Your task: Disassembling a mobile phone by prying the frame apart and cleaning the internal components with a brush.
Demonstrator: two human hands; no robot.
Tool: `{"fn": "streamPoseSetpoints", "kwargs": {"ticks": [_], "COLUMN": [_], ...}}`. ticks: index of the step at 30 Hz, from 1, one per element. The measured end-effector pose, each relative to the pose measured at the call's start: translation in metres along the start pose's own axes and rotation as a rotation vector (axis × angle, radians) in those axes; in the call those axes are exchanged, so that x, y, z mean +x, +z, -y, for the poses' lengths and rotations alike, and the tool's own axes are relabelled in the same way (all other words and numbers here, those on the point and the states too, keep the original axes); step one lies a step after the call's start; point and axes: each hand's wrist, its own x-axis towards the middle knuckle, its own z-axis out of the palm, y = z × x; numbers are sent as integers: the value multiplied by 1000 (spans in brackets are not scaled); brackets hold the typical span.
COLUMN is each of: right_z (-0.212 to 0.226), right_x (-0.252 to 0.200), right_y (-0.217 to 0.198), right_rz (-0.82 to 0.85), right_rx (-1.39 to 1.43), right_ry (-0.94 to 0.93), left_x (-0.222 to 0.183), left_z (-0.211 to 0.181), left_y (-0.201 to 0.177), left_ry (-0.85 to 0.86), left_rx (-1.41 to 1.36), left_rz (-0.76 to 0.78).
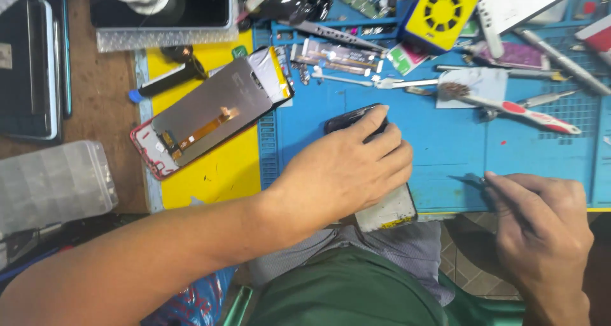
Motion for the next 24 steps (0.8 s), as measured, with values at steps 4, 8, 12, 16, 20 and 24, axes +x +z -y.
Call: {"fn": "streamPoseSetpoints", "kwargs": {"ticks": [4,8,12,16,20,24], "right_z": [-6,-17,-14,-24,-19,-26], "right_x": [1,2,15,25,36,32], "right_y": [-12,-9,9,20,13,11], "right_rz": [-66,-139,-130,-264,-392,-400], "right_rx": [43,30,18,26,46,8], "right_ry": [28,65,144,111,18,25], "left_x": [-4,-5,-6,-2,-12,-21], "left_z": [10,-1,-24,-38,-55,-53], "left_y": [-20,-9,10,18,56,93], "left_ry": [-157,-357,-349,-423,-607,-652], "left_rx": [-91,-221,-462,-576,-409,-403], "left_rz": [-175,-197,-322,-264,-247,-49]}}
